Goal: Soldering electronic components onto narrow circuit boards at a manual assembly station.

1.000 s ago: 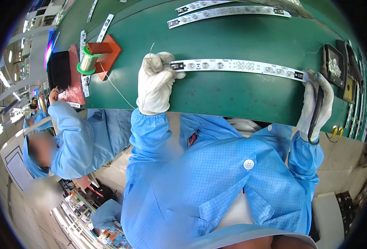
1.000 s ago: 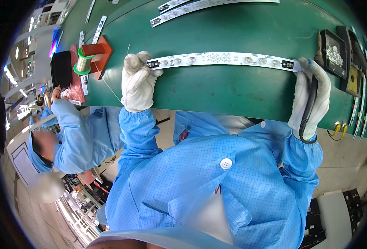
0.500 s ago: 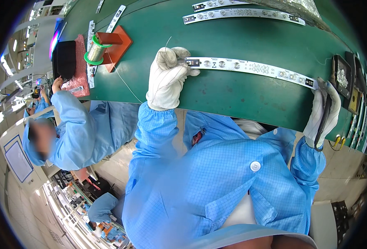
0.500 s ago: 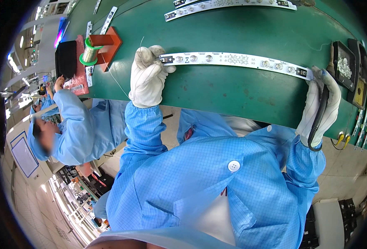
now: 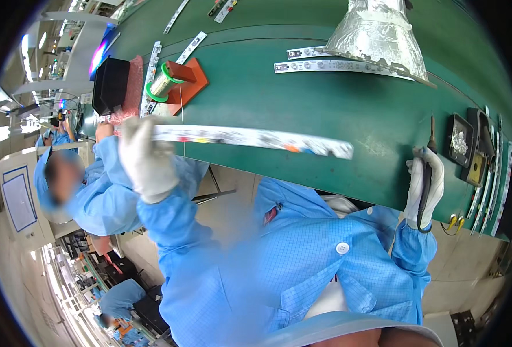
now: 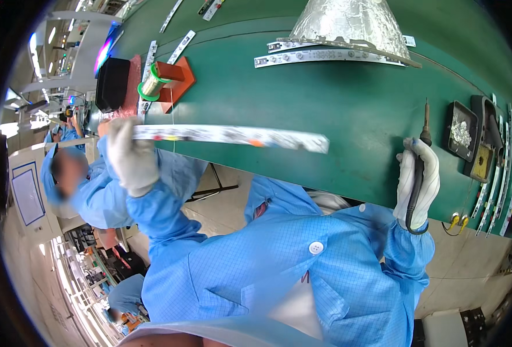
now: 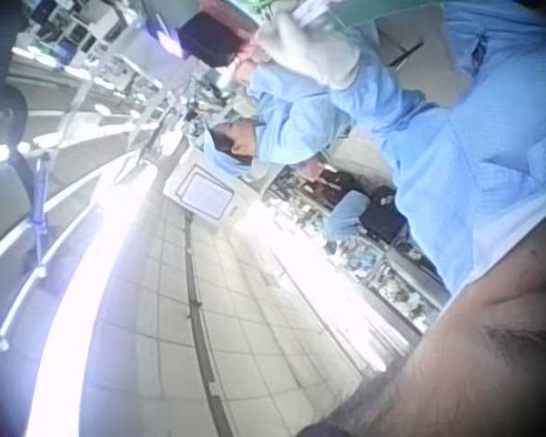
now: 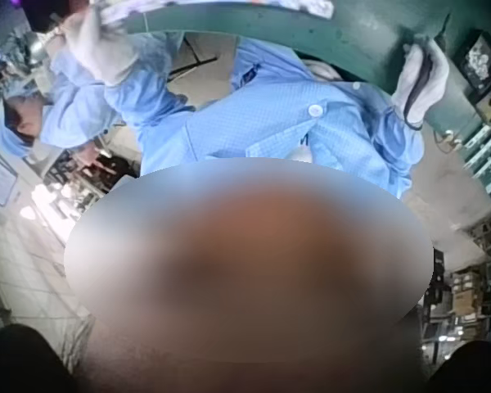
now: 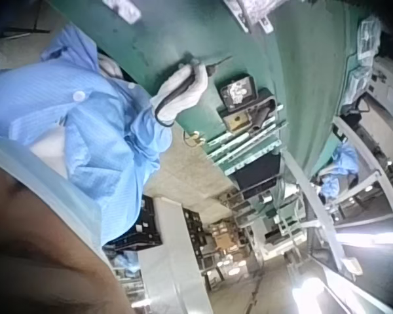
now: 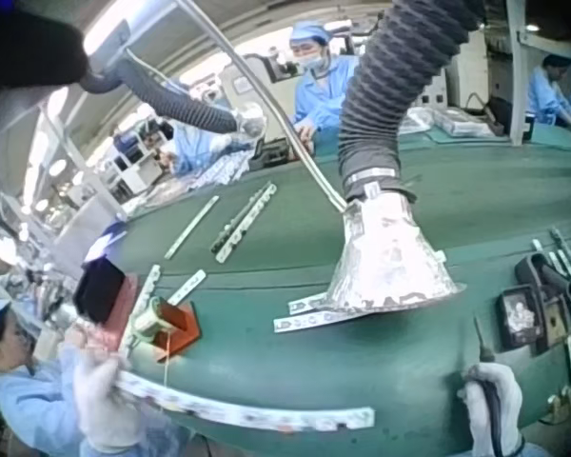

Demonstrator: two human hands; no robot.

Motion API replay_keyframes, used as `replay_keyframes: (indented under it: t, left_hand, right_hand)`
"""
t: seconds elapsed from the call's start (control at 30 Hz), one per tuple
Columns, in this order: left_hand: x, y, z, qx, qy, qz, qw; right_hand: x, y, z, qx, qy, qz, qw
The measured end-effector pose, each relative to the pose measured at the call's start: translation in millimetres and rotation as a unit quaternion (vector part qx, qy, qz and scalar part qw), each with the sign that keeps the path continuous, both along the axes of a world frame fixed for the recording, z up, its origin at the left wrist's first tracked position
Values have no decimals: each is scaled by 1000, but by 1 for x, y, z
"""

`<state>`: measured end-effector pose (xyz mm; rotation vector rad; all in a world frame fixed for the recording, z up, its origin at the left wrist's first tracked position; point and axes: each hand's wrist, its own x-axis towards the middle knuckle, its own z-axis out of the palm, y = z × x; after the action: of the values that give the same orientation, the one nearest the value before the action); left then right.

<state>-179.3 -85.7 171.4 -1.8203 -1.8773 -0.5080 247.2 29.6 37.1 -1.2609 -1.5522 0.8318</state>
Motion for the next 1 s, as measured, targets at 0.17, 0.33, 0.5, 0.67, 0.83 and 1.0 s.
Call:
replay_keyframes:
  t: [0.17,0.33,0.5,0.67,0.83,1.0]
  left_hand:
    - [-11,10,12,120,-143,7,982]
    - [34,147,-30,139,-605,-36,783]
    - [25,269,-100,118,-653,-111,739]
    - [26,282,-104,22,-273,50,960]
    - [62,194,-64,-110,-322,80,937]
    - [50,120,-94,-90,-185,-95,974]
  right_hand:
    - [5,4,7,-10,11,5,1000]
    - [11,6,4,10,-9,15,1000]
    - [11,6,10,34,-19,20,999]
    - [8,6,9,32,-11,22,999]
    - [8,-3,19,16,-16,14,1000]
    - [0,-15,23,-24,5,1,1000]
